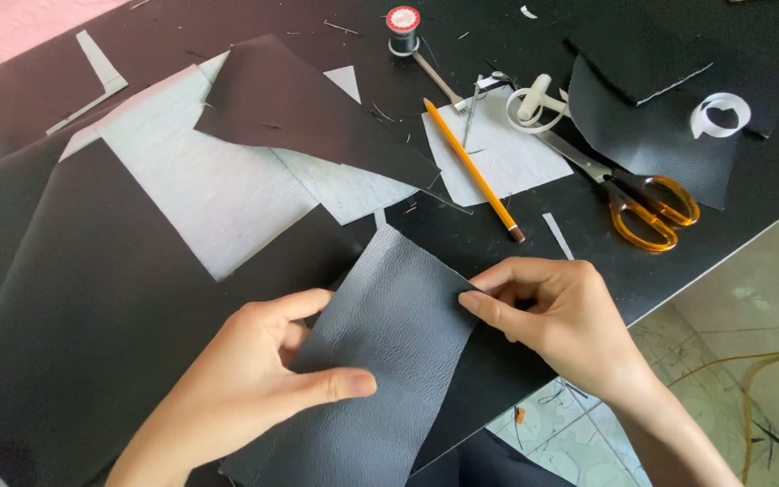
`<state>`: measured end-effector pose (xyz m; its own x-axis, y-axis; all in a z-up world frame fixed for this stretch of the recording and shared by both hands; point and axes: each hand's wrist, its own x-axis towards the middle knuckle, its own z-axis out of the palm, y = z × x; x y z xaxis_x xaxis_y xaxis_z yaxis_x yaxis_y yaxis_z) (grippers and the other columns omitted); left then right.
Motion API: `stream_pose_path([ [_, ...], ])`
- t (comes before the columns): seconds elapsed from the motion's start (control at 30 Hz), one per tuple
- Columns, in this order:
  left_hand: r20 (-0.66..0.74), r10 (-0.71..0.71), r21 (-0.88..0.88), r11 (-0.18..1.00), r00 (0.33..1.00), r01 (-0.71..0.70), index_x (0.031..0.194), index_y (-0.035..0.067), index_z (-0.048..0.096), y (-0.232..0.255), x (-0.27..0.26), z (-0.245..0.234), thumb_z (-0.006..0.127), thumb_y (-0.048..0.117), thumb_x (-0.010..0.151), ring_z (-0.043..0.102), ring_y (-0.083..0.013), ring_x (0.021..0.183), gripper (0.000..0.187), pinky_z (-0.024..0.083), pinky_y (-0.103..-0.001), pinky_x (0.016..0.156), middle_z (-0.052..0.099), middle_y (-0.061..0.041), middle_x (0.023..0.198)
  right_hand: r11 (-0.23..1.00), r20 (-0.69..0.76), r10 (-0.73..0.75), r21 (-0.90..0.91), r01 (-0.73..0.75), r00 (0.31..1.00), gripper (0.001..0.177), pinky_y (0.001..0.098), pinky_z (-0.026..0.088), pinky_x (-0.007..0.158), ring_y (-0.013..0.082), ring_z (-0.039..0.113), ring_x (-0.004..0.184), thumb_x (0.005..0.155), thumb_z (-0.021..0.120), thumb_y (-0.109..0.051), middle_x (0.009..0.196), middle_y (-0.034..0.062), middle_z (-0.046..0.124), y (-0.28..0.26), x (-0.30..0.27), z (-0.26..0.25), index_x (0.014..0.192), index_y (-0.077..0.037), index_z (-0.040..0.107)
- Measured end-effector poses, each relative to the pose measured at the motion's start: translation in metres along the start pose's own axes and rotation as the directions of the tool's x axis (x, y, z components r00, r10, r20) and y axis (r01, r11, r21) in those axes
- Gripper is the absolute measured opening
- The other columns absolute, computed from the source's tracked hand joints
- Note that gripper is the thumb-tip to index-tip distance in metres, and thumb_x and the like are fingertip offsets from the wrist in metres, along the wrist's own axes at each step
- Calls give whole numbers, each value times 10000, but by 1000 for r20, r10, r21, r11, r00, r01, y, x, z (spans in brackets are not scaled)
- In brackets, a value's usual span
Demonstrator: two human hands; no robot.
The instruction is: The person is constructing a bag component by cutting black material to size, applying double-sided tape to the edges, and folding it into shape.
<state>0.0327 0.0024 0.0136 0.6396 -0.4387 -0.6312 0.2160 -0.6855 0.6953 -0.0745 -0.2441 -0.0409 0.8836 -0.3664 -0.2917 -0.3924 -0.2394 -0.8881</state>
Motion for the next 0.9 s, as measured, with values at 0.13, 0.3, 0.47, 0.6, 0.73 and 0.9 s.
stream_pose_path([
  [0.13,21,-2,63,998,1000,1,640,77,554,-21,5,-11,1076,193,804,338,-98,574,560,226,-300,513,411,-1,583,1000,-90,-23,-8,22,996,101,247,314,484,76,425,514,828,872,-156,543,25,629,3,-1,5,826,-55,866],
  [0.3,7,-64,42,997,998,64,596,3,670,-19,5,-14,1055,151,805,425,-95,592,462,275,-283,517,508,-18,585,997,-125,-73,12,75,989,83,227,314,476,63,425,519,820,874,-118,572,17,635,1,-5,9,876,-58,868],
  [0.47,1,18,100,995,1000,-18,571,86,445,-32,10,-13,1116,197,786,323,-95,597,713,232,-301,514,374,19,604,995,-138,-96,-8,96,986,60,228,289,478,60,390,508,819,878,-122,529,11,591,-1,-7,10,825,-62,873],
  [0.6,6,34,93,995,999,-34,578,97,424,-30,11,-13,1100,189,795,310,-97,606,716,225,-298,522,367,21,612,989,-147,-144,-12,144,979,57,233,256,474,57,347,501,822,871,-125,503,0,553,1,-5,10,830,-68,867],
  [0.73,31,-60,18,998,998,59,616,0,642,-13,3,-9,1027,107,802,490,-94,617,441,351,-289,509,570,-26,612,984,-136,-180,-33,177,974,60,218,273,481,40,382,506,821,871,-128,532,0,606,4,-3,10,844,-74,861],
  [0.9,17,-2,107,994,1000,0,550,68,519,-25,7,-12,1061,199,801,357,-79,575,612,251,-292,507,426,18,574,985,-120,-175,-12,175,977,54,215,273,478,46,382,507,825,871,-104,552,8,620,1,-5,10,820,-56,846],
])
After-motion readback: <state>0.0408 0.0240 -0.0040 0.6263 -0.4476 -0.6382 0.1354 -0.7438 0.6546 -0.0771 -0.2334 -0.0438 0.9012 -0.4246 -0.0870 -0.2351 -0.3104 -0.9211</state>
